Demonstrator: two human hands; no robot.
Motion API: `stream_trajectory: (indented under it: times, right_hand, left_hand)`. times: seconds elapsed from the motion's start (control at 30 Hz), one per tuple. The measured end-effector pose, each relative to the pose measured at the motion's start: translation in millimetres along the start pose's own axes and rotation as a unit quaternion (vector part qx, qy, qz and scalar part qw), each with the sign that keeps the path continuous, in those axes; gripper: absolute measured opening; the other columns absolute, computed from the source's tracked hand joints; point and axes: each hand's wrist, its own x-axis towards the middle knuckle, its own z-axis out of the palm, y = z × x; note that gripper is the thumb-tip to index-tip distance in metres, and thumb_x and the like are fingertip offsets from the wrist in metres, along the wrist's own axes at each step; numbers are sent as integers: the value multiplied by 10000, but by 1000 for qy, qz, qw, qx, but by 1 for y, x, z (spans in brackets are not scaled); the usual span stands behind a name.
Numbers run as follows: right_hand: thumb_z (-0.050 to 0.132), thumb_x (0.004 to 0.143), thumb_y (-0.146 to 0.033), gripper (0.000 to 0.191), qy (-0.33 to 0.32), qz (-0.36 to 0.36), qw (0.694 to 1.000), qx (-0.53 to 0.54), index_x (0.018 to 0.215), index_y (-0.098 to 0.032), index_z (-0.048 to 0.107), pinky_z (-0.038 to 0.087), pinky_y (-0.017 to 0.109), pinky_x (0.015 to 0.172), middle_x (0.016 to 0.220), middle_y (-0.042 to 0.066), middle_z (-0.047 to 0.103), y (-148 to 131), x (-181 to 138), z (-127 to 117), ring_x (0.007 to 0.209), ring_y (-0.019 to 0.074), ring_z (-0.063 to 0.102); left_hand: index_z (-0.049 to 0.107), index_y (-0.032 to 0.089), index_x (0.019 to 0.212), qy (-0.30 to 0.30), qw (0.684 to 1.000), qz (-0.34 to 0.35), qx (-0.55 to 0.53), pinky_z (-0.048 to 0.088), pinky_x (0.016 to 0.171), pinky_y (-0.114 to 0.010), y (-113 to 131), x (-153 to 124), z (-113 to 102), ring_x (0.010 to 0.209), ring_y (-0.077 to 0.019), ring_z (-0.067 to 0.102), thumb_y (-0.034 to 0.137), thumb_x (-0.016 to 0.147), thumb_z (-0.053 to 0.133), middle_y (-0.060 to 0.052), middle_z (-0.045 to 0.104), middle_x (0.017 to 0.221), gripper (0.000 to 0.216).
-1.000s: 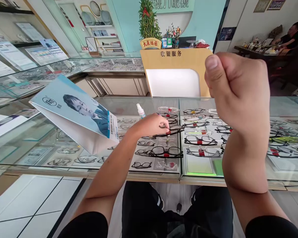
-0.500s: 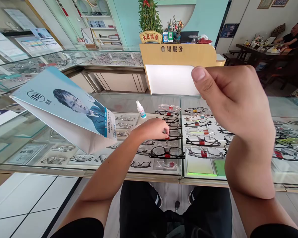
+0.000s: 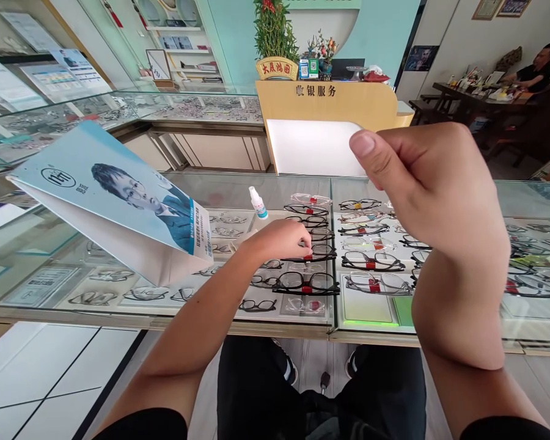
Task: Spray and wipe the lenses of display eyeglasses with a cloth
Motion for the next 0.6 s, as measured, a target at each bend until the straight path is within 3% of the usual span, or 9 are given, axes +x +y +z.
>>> stream_trajectory:
  times: [0.17, 0.3, 0.43, 0.6]
  right_hand:
    - [672, 908, -961, 825, 6, -3, 1000, 2, 544, -291, 358, 274, 435, 571, 510, 15, 257, -2, -2, 0, 580, 233, 354]
    - [706, 939, -917, 821, 7, 7, 1000, -21, 563, -272, 364, 199, 434, 564, 526, 0, 293, -5, -4, 1, 560, 187, 231]
    - [751, 944, -876, 785, 0, 16, 1000, -11, 567, -273, 418, 150, 437, 556, 538, -5, 293, -8, -5, 0, 576, 181, 216]
    - [765, 795, -1012, 858, -1, 7, 1000, 23, 526, -276, 415, 103, 436, 528, 519, -11, 274, -7, -5, 0, 558, 171, 196]
  left_hand:
    - [891, 262, 929, 53, 999, 3, 6, 420, 711, -344, -3, 4, 0, 886, -243, 746, 365, 983, 722, -32, 876, 983, 205]
    - [878, 255, 1109, 120, 991, -36, 36, 429, 743, -345, -9, 12, 6, 932, -269, 761, 365, 997, 719, -49, 881, 1025, 223]
    - [884, 251, 1192, 104, 992, -52, 42, 460, 776, -348, -17, 19, 11, 1010, -289, 778, 398, 1015, 718, -64, 890, 1112, 284]
    - [897, 249, 1192, 92, 994, -46, 35, 443, 730, -341, -22, 23, 13, 952, -269, 778, 389, 1036, 693, -56, 896, 1083, 293]
